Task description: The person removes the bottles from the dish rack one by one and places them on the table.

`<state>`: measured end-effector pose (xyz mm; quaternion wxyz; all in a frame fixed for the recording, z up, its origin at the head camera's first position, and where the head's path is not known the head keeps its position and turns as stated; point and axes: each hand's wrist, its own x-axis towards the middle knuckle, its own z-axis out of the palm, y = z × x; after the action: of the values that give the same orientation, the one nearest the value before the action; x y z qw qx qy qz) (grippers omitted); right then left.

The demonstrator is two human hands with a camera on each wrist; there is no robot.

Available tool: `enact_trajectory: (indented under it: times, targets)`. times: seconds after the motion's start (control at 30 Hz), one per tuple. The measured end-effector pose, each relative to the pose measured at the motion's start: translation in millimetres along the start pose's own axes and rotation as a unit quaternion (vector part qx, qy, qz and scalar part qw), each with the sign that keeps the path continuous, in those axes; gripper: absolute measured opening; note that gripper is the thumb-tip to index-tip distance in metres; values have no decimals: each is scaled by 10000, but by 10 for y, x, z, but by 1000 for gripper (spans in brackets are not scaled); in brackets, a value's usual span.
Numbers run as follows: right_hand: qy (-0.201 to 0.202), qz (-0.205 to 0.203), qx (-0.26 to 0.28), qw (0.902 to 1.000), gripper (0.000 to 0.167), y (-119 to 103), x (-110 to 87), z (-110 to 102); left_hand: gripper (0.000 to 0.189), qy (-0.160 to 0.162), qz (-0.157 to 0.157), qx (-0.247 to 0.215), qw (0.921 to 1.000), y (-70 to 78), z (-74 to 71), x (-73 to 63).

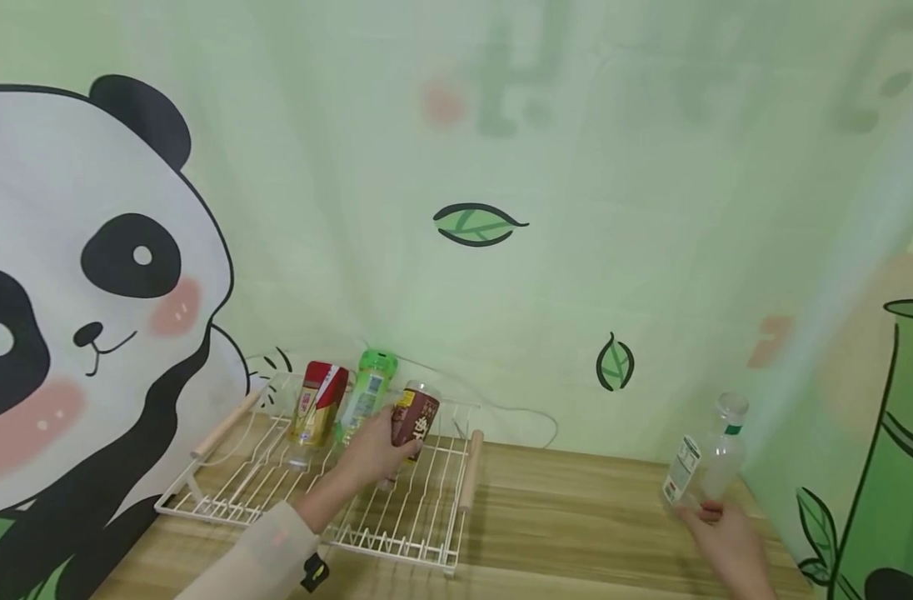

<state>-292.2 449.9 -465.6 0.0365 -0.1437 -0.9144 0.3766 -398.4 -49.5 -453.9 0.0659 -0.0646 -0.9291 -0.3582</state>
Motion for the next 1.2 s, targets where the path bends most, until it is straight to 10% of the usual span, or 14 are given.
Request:
enact_trajectory:
  times: [0.63, 0.97, 1.2]
  targets:
    - [95, -2283, -29, 9735, 63, -1390, -530, 233, 72, 103, 250, -655, 9975, 71, -122, -24]
    - [472, -3862, -345, 9206, 55, -1726, -665, 381, 73, -451, 1295, -290, 9901, 338, -256, -158]
    - [491, -4293, -754, 8987, 71, -1904, -742, 492, 72, -670, 2255, 809, 9686, 754, -341, -401]
